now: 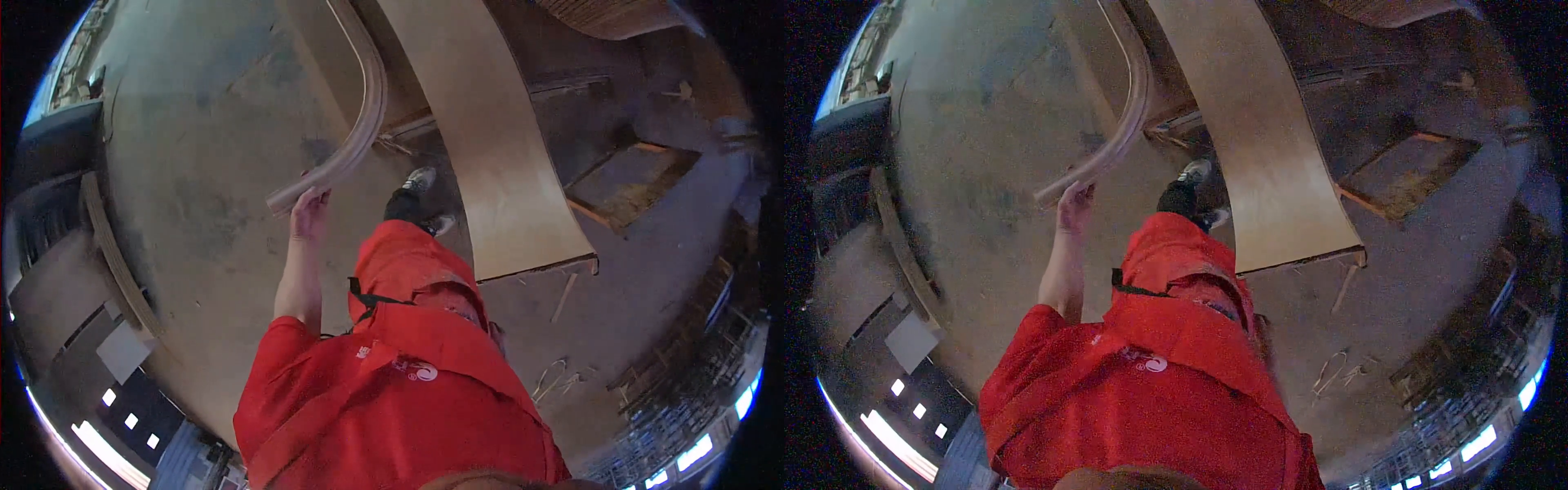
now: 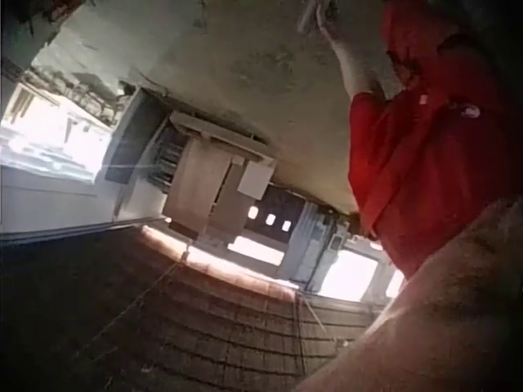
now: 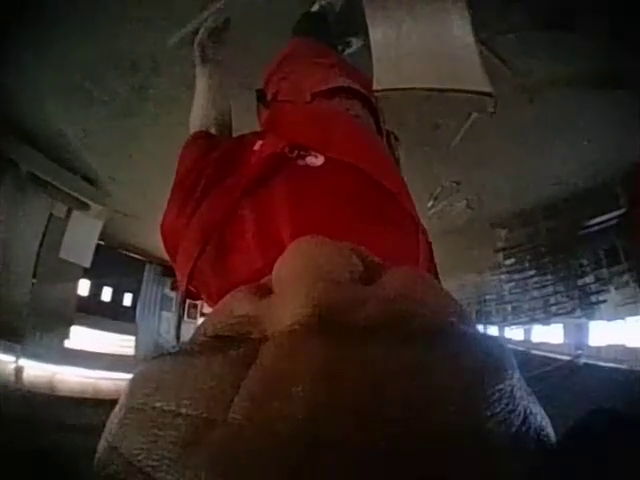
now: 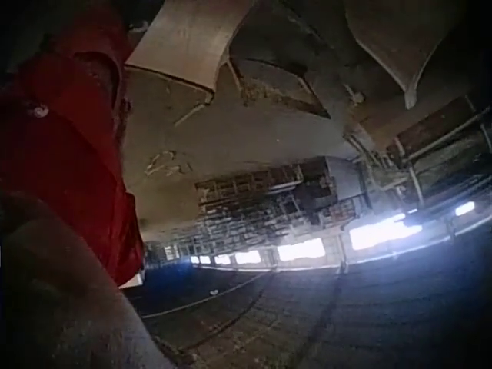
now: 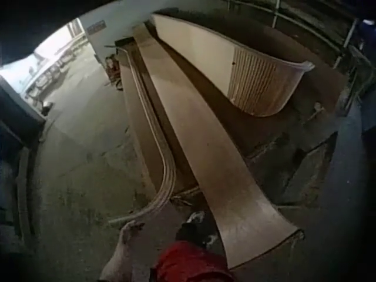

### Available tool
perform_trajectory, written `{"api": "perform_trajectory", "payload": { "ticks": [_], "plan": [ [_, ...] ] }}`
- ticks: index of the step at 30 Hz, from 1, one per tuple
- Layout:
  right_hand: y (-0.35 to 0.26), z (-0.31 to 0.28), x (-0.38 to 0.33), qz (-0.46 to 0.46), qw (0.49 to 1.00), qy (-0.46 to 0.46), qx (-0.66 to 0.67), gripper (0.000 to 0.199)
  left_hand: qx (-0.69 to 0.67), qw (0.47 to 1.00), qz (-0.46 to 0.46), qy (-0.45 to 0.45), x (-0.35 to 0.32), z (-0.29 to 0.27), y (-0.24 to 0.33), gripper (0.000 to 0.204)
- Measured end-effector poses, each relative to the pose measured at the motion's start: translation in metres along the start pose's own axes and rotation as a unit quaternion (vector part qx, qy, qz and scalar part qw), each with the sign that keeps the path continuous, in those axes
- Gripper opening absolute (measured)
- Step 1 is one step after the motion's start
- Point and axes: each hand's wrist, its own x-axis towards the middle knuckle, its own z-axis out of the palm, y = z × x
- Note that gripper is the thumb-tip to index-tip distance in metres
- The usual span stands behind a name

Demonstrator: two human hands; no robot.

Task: Organizing wood veneers and transporting curved wood components in a factory.

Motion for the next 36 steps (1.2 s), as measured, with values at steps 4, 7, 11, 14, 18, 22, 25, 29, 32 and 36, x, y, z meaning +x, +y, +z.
{"api": "perform_trajectory", "payload": {
  "ticks": [4,7,11,14,18,22,25,29,32,36],
  "plan": [
    [-0.010,-0.017,-0.005,0.022,1.000,-0.004,0.009,0.041,-0.017,0.999,-0.029,0.011,0.017,-0.011,-0.008,0.055],
    [-0.028,-0.023,-0.003,0.030,0.999,-0.011,0.023,0.041,-0.032,0.999,-0.040,0.014,0.025,-0.034,-0.006,0.054],
    [-0.050,-0.037,-0.006,0.052,0.998,-0.018,0.040,0.041,-0.072,0.995,-0.058,0.031,0.038,-0.061,-0.016,0.051],
    [-0.064,-0.044,-0.005,0.066,0.996,-0.027,0.052,0.041,-0.093,0.993,-0.054,0.055,0.045,-0.074,-0.017,0.047],
    [-0.066,-0.062,-0.004,0.080,0.995,-0.040,0.053,0.041,-0.149,0.985,-0.034,0.079,0.049,-0.082,-0.028,0.045],
    [-0.071,-0.066,0.005,0.093,0.993,-0.045,0.061,0.041,-0.160,0.975,-0.037,0.147,0.051,-0.050,-0.039,0.044],
    [-0.084,-0.072,0.015,0.091,0.992,-0.060,0.071,0.041,-0.125,0.978,-0.015,0.167,0.058,-0.074,-0.040,0.044],
    [-0.088,-0.078,0.017,0.100,0.989,-0.070,0.082,0.041,-0.128,0.972,-0.015,0.198,0.075,-0.097,-0.052,0.037],
    [-0.085,-0.082,0.017,0.107,0.987,-0.077,0.088,0.040,-0.150,0.965,-0.007,0.216,0.085,-0.108,-0.064,0.034],
    [-0.087,-0.082,0.017,0.120,0.984,-0.086,0.101,0.040,-0.142,0.965,-0.018,0.218,0.094,-0.111,-0.072,0.032]
  ]
}}
